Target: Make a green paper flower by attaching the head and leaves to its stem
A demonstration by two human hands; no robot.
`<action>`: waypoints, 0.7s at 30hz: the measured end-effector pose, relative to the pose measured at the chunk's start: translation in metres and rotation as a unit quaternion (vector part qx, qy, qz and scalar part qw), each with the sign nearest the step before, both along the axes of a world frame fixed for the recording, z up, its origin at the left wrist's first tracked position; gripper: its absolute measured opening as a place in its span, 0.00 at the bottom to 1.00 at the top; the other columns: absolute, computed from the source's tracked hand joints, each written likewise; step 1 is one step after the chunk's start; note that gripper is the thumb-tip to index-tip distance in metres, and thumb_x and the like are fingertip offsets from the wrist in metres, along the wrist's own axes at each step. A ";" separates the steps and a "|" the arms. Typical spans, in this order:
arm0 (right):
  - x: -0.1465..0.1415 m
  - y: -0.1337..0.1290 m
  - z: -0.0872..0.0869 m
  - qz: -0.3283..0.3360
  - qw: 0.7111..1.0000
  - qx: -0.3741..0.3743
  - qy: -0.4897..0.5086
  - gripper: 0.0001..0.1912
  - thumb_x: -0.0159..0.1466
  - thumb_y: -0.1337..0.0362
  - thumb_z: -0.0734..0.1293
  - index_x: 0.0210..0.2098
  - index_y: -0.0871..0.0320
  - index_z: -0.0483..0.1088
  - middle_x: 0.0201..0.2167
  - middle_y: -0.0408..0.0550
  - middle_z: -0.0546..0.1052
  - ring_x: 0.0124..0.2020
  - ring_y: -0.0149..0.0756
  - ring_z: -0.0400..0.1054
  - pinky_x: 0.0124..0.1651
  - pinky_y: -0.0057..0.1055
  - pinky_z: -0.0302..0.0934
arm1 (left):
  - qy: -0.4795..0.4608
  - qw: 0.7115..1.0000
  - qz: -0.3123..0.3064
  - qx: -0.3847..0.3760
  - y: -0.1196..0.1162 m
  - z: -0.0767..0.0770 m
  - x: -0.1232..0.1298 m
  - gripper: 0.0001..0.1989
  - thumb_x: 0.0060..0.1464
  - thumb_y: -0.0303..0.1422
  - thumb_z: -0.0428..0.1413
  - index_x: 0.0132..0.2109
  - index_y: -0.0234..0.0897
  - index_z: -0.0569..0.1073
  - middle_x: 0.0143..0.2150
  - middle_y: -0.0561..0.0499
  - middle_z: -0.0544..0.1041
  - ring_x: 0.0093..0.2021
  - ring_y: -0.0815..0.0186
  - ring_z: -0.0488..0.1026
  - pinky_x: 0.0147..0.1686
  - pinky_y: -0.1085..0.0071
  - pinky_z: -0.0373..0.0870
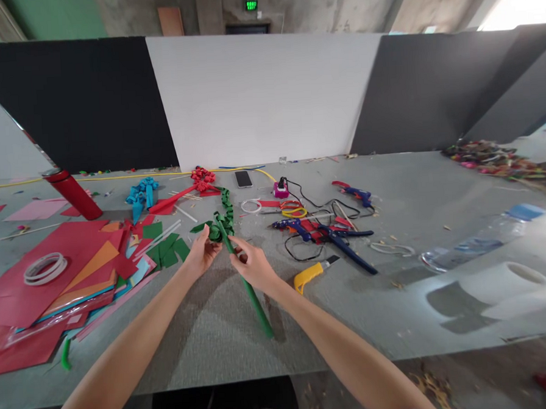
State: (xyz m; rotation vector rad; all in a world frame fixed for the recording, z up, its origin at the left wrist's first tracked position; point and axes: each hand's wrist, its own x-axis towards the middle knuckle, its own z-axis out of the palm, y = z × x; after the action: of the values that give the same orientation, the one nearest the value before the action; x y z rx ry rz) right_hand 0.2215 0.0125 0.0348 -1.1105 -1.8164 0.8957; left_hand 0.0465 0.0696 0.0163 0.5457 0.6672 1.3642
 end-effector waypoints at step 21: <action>-0.003 0.014 -0.006 0.058 0.917 -0.218 0.330 0.24 0.58 0.59 0.69 0.53 0.55 0.70 0.33 0.45 0.79 0.21 0.34 0.72 0.29 0.34 0.67 | 0.127 0.982 0.079 0.119 -0.005 0.001 0.002 0.23 0.49 0.46 0.65 0.46 0.39 0.69 0.36 0.52 0.72 0.24 0.73 0.67 0.24 0.74 0.63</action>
State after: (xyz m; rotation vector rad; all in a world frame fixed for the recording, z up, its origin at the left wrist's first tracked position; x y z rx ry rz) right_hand 0.2187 0.0266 0.0287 -0.8073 -1.1523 1.5794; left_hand 0.0488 0.0645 0.0171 0.8850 0.7700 1.5499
